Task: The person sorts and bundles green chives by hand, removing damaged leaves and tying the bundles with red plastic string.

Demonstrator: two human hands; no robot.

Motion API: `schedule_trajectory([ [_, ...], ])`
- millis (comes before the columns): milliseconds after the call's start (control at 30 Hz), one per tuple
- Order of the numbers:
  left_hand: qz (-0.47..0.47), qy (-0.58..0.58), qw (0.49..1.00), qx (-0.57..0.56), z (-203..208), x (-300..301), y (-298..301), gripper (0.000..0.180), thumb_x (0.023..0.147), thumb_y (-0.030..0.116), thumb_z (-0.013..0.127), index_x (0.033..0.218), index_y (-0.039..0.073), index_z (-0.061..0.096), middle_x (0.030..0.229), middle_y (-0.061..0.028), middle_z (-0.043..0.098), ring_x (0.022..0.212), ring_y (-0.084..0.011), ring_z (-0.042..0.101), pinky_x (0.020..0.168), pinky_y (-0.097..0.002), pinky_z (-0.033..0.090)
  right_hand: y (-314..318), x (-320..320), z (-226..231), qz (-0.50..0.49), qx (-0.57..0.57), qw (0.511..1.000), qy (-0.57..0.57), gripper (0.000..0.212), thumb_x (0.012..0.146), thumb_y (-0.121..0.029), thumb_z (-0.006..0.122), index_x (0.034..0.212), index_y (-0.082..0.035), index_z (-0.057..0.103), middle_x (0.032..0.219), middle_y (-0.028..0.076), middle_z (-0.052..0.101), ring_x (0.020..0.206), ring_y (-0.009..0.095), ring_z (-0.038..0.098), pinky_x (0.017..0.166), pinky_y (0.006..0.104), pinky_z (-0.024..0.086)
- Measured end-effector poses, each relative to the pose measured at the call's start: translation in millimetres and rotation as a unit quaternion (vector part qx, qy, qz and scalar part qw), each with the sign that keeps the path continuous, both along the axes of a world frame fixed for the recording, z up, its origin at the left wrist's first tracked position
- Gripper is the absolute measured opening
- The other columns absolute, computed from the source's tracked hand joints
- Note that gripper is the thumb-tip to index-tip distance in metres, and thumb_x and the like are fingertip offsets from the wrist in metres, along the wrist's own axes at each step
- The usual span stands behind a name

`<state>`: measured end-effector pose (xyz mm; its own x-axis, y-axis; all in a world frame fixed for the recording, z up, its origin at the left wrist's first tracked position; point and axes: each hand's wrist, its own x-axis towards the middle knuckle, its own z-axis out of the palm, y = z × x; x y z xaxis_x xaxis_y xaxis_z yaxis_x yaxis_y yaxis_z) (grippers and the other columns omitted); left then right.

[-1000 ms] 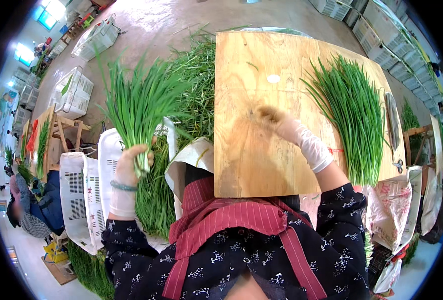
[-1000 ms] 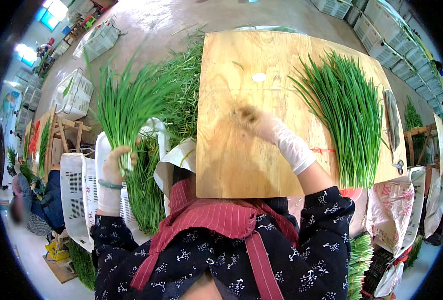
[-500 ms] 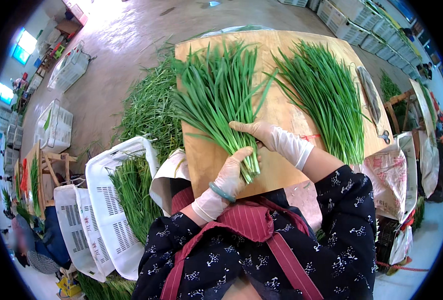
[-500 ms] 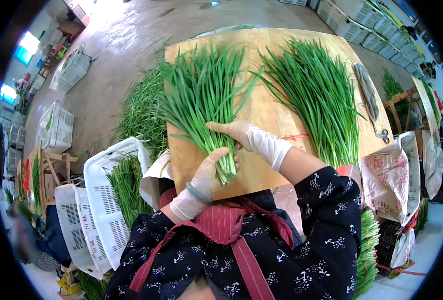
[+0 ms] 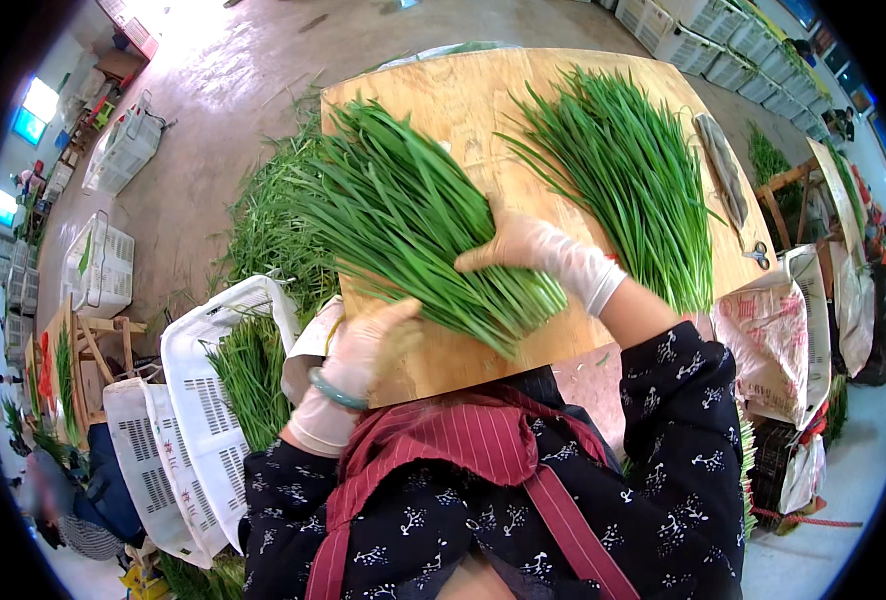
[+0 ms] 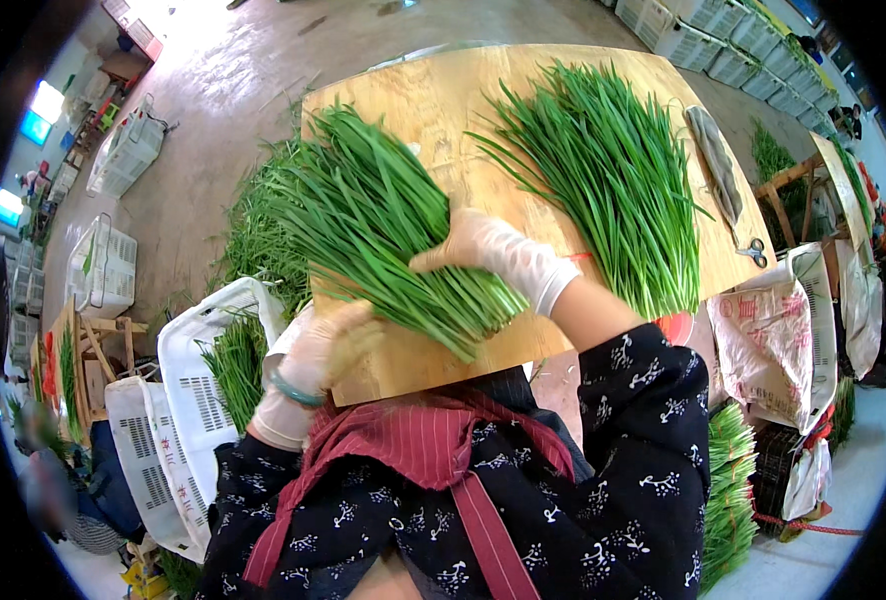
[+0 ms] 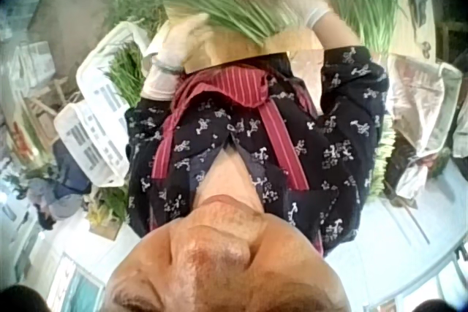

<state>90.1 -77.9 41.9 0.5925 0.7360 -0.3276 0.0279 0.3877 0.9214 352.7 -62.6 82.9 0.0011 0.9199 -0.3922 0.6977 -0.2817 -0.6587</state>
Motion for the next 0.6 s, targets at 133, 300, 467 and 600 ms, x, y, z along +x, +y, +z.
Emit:
schedule_trajectory([
  [133, 0.108, -0.086, 0.954, -0.267, 23, -7, 29, 0.041, 0.085, 0.026, 0.056, 0.119, 0.006, 0.046, 0.114, -0.0133, 0.053, 0.103, -0.0261, 0.05, 0.09, -0.0386, 0.039, 20, 25, 5, 0.01, -0.04, 0.995, 0.096, 0.089, 0.06, -0.052, 0.075, 0.121, 0.004, 0.045, 0.111, 0.02, 0.057, 0.102, 0.027, 0.055, 0.09, 0.0328, 0.041],
  [300, 0.081, -0.097, 0.96, -0.25, 22, 28, 50, 0.05, 0.083, 0.032, 0.06, 0.121, 0.006, 0.042, 0.114, -0.0155, 0.051, 0.104, -0.0297, 0.051, 0.085, -0.0469, 0.043, 32, -26, -25, 0.025, -0.052, 0.992, 0.114, 0.073, 0.055, -0.051, 0.076, 0.105, 0.0, 0.06, 0.097, 0.015, 0.064, 0.087, 0.024, 0.061, 0.08, 0.0316, 0.046],
  [467, 0.233, -0.111, 0.938, -0.231, 22, 43, 47, 0.056, 0.077, 0.023, 0.069, 0.123, 0.007, 0.041, 0.113, -0.0135, 0.052, 0.099, -0.0279, 0.053, 0.082, -0.0465, 0.046, 13, -80, -7, 0.002, -0.007, 0.99, 0.138, 0.084, 0.049, -0.047, 0.08, 0.105, 0.009, 0.053, 0.094, 0.021, 0.062, 0.087, 0.029, 0.06, 0.077, 0.0335, 0.047],
  [600, 0.252, -0.176, 0.94, -0.151, 36, 39, 51, 0.048, 0.076, 0.012, 0.069, 0.118, 0.003, 0.047, 0.108, -0.01, 0.057, 0.096, -0.022, 0.056, 0.081, -0.037, 0.049, 5, -87, 0, -0.03, 0.112, 0.979, 0.17, 0.101, 0.05, -0.039, 0.084, 0.124, 0.008, 0.034, 0.104, 0.02, 0.058, 0.096, 0.026, 0.057, 0.082, 0.031, 0.046],
])
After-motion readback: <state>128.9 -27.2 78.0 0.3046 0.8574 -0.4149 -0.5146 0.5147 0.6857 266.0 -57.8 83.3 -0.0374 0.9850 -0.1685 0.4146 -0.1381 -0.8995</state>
